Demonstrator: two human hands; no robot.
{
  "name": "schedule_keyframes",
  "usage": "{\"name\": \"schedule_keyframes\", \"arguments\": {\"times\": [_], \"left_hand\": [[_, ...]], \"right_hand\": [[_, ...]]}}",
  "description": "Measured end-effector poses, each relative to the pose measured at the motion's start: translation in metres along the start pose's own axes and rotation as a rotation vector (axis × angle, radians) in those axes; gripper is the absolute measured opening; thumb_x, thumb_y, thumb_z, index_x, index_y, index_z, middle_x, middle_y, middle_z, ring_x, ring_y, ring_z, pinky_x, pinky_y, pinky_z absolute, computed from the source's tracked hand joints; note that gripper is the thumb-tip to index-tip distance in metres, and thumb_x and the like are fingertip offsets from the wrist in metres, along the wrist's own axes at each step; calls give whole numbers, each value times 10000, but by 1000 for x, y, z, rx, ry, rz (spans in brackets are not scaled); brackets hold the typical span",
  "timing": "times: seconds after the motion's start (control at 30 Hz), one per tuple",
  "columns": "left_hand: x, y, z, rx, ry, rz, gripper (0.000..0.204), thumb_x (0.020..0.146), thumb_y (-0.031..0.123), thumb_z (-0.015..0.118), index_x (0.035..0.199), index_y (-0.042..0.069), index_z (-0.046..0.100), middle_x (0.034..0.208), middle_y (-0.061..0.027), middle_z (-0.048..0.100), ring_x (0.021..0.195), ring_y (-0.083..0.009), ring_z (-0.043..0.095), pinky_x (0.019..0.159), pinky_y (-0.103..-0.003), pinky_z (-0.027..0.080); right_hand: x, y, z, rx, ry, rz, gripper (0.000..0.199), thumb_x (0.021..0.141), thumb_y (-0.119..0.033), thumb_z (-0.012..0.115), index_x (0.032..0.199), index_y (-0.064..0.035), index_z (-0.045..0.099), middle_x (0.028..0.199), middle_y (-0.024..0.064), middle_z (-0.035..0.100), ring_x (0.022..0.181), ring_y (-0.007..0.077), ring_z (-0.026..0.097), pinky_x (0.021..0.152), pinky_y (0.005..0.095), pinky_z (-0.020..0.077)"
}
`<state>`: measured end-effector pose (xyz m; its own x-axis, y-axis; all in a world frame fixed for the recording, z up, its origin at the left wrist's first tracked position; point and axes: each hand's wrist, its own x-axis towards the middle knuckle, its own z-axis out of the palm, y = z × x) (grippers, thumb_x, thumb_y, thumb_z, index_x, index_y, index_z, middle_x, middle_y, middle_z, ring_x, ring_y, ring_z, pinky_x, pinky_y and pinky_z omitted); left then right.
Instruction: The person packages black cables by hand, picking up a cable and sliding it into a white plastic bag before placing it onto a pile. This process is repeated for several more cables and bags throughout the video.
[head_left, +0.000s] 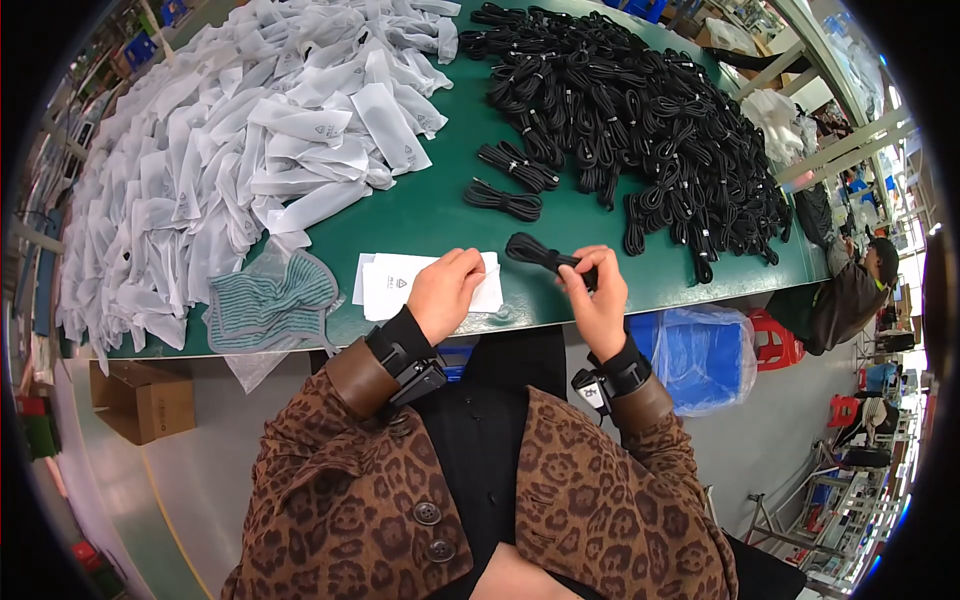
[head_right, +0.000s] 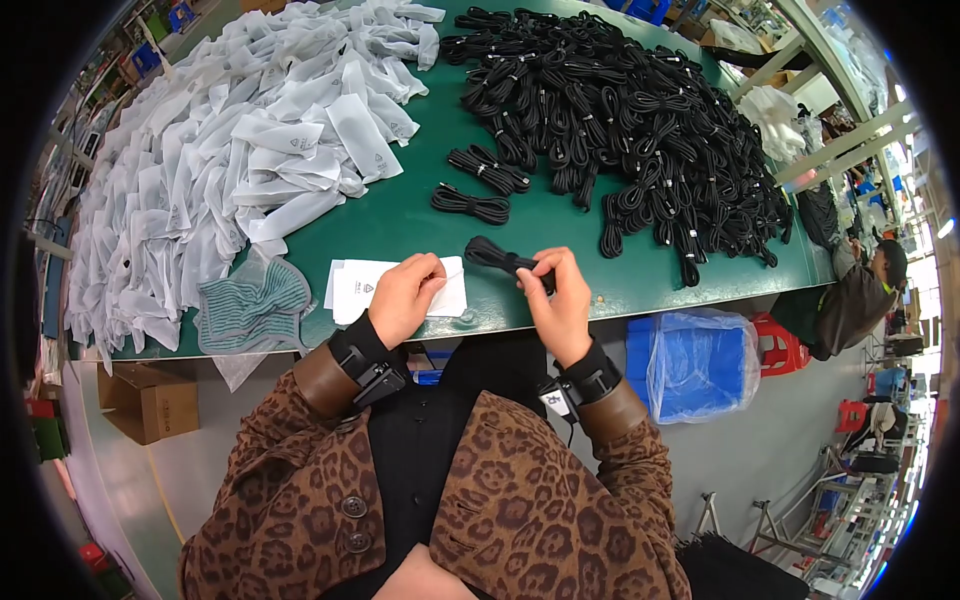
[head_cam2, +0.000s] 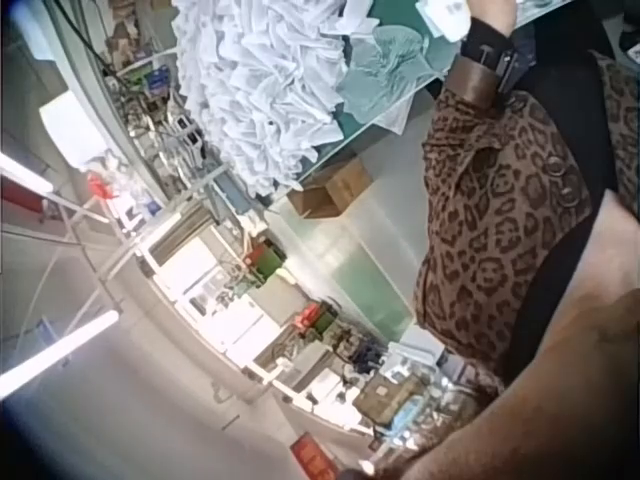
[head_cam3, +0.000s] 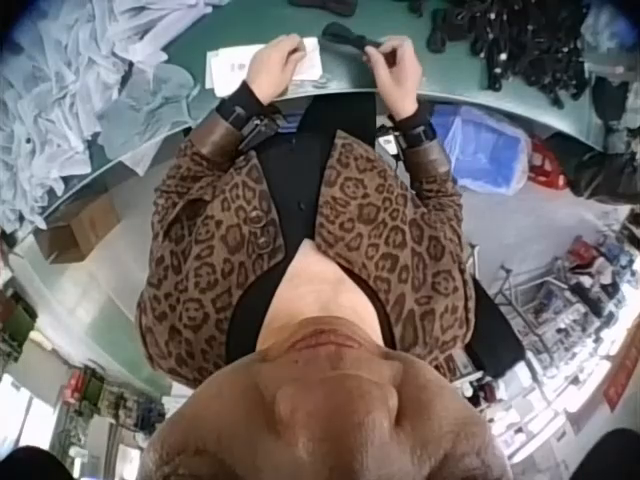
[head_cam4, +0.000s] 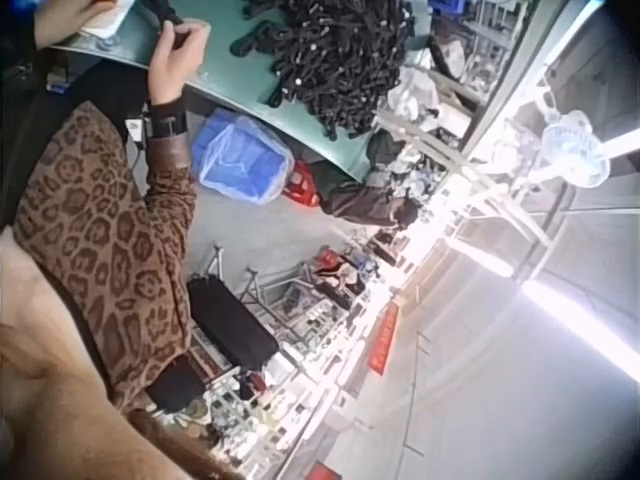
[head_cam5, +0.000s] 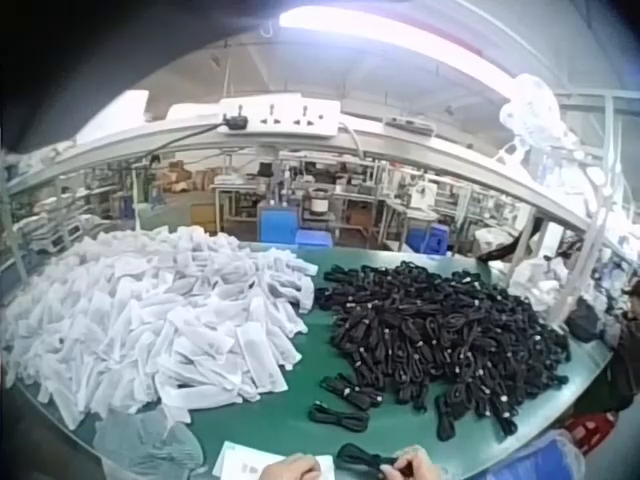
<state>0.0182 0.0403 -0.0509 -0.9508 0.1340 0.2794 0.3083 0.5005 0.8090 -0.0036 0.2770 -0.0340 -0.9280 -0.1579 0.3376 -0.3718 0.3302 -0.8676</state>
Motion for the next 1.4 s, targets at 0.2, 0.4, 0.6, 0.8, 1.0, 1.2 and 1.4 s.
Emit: {"name": "schedule_keyframes", "arguments": {"times": [0.2, 0.4, 0.6, 0.8, 1.0, 1.2, 1.4], "left_hand": [[3, 4, -4, -124, 24, -100, 74, 882, 21, 624, 917, 4, 561, 823, -126, 578, 707, -307, 578, 656, -351, 471], [2, 11, -4, -3, 42, 109, 66, 870, 6, 621, 909, 11, 569, 886, -112, 594, 802, -285, 582, 707, -349, 480], [9, 16, -11, 89, 83, 299, 59, 861, 0, 617, 892, 21, 572, 1006, -108, 605, 936, -265, 566, 765, -350, 483], [19, 22, -29, -102, 57, 127, 78, 860, 7, 632, 895, 17, 562, 1025, -106, 612, 979, -260, 576, 807, -344, 495], [24, 32, -41, -559, 55, -19, 38, 921, 49, 617, 924, 30, 584, 1059, -62, 642, 1026, -177, 599, 874, -317, 510], [73, 17, -131, -972, 174, -118, 162, 1007, 146, 550, 1086, 26, 626, 1112, -47, 664, 996, -138, 624, 888, -330, 500], [97, -27, -188, -303, 672, 40, 233, 975, 161, 591, 1145, 2, 607, 1098, -91, 670, 1014, -220, 636, 921, -382, 491]], "right_hand": [[-11, -12, 5, -365, -133, -446, 241, 845, 32, 718, 928, -35, 502, 915, 75, 586, 696, 141, 612, 611, 290, 493], [-15, -9, 14, -88, -189, -66, 223, 822, 33, 732, 916, -34, 542, 929, 68, 580, 788, 168, 591, 682, 271, 469], [-6, -26, 21, 45, -277, -115, 208, 826, 66, 707, 979, -29, 605, 1051, 99, 565, 904, 190, 580, 773, 267, 468], [19, -29, 17, 44, -363, -467, 239, 831, 91, 686, 1034, -22, 625, 1121, 118, 541, 932, 188, 584, 798, 284, 497], [24, -47, 38, 407, -157, -150, 276, 818, 85, 692, 1066, -33, 654, 1174, 126, 550, 967, 191, 600, 821, 274, 512], [63, -31, 24, -189, -154, -389, 347, 823, 12, 705, 1151, -44, 610, 1173, 134, 569, 942, 247, 622, 822, 325, 527], [84, 17, 36, -707, -261, -606, 461, 804, -91, 744, 1233, -68, 575, 1123, 145, 601, 936, 335, 621, 795, 415, 523]]}}
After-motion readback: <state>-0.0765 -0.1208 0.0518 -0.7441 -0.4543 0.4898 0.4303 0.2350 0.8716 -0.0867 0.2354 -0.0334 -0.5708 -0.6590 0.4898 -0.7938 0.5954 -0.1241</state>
